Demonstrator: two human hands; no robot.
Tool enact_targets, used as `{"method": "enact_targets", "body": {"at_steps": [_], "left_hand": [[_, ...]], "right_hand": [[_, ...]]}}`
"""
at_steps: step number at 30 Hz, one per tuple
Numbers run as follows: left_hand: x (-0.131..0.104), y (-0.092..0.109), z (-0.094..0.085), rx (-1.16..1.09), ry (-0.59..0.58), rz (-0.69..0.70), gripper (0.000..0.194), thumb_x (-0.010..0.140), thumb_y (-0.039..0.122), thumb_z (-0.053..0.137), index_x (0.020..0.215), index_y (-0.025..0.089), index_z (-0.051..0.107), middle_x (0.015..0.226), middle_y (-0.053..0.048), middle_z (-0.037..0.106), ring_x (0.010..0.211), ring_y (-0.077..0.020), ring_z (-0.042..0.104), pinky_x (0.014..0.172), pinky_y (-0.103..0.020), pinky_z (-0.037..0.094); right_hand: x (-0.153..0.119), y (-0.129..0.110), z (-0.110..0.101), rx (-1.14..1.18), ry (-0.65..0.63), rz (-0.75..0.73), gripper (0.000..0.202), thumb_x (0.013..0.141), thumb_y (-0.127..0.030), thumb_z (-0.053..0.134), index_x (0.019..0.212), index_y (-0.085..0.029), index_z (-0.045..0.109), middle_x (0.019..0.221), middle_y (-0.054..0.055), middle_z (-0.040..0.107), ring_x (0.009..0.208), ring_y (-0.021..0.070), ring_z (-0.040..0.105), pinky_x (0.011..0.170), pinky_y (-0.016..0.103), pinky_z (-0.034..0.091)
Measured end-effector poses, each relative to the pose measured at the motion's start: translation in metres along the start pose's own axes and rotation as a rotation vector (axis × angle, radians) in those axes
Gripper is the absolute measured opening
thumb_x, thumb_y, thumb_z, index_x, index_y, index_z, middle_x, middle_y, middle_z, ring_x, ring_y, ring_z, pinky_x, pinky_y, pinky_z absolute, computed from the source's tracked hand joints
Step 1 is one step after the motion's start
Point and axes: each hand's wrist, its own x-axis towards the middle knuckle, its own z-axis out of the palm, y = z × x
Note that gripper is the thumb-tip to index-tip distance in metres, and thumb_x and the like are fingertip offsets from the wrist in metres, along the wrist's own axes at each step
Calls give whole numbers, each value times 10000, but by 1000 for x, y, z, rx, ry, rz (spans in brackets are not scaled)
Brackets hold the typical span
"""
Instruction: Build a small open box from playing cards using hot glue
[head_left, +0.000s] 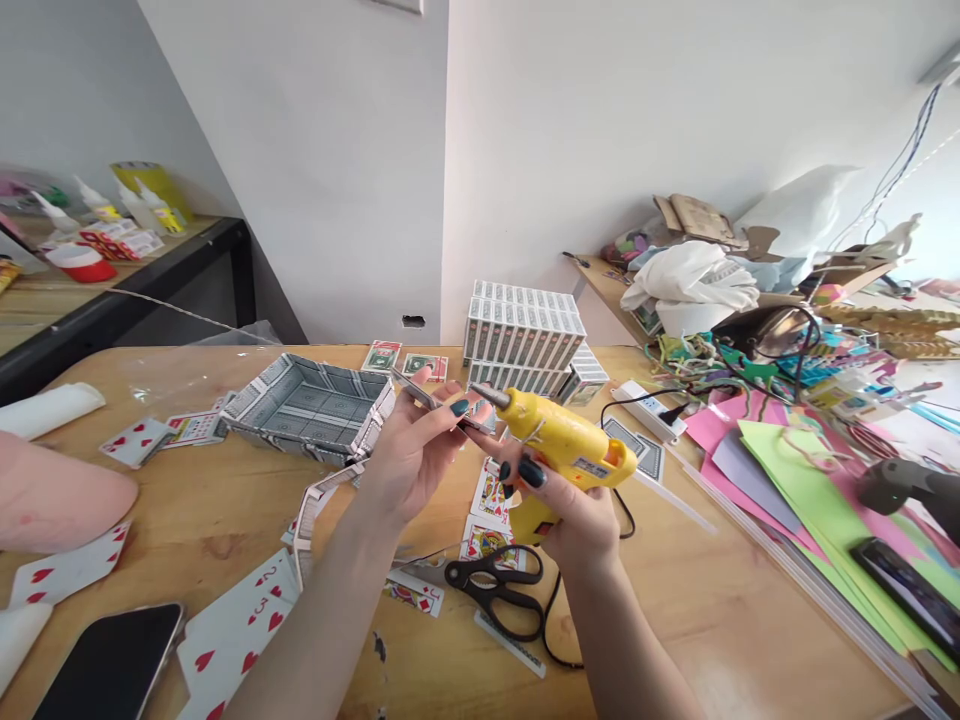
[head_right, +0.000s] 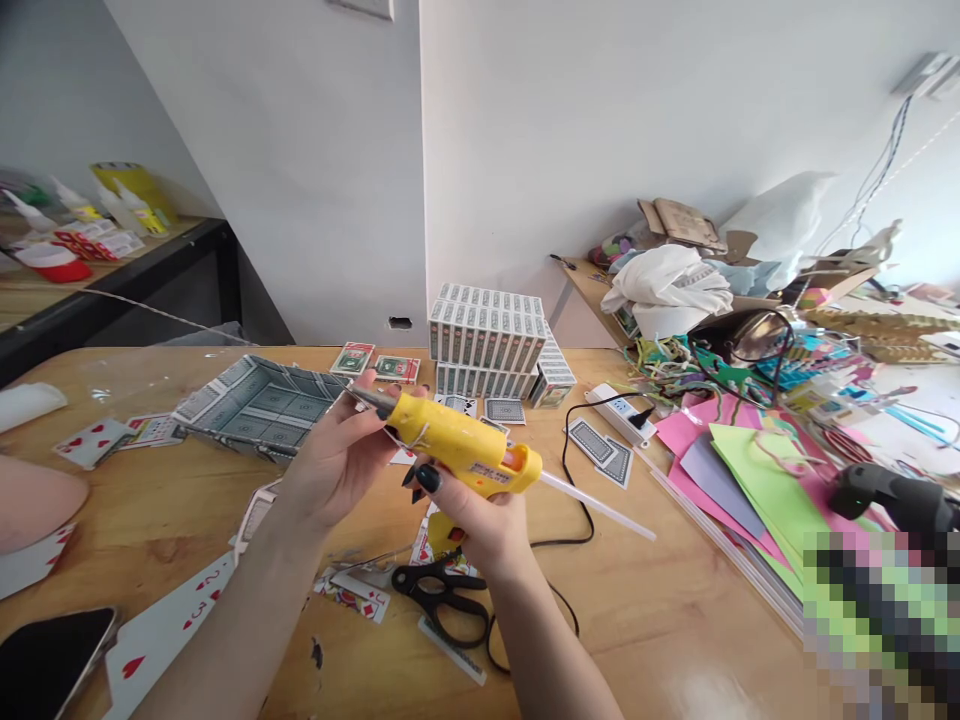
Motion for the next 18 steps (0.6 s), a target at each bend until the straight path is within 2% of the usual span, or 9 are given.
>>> {"method": "enact_targets", "body": {"at_steps": [5, 11, 15, 18], "left_hand": [[-1, -1, 1, -30, -13, 22, 492, 667, 12, 680, 1055, 280, 539, 917, 23, 667, 1092, -240, 615, 936, -442, 482], [-1, -1, -1, 11, -57, 95, 460, 670, 55, 695, 1027, 324, 590, 869, 51, 676, 1141, -257, 589, 954, -462, 476], [-1, 8, -5, -11, -64, 157, 429, 669, 40, 688, 974, 335, 627, 848, 66, 675, 1128, -246, 600, 1016, -489, 431], [-2, 19, -8, -34, -68, 226, 396, 684, 15, 651, 934, 323, 652, 848, 63, 683, 1086, -234, 620, 1051, -518, 393]], "right_hand": [[3, 1, 4, 22, -21, 11, 219, 614, -395, 718, 618, -203, 614, 591, 27, 561, 581, 187, 566, 507, 313, 491], [1, 2, 0, -63, -12, 50, 230, 617, -402, 744, 673, -203, 644, 670, 51, 639, 659, 230, 631, 617, 355, 528], [1, -5, -9, -99, -21, 64, 192, 647, -366, 753, 722, -210, 670, 703, 36, 667, 715, 241, 656, 672, 374, 540], [2, -16, -19, -252, -73, 42, 153, 703, -343, 728, 778, -216, 689, 756, 31, 683, 758, 222, 653, 712, 362, 537]]}}
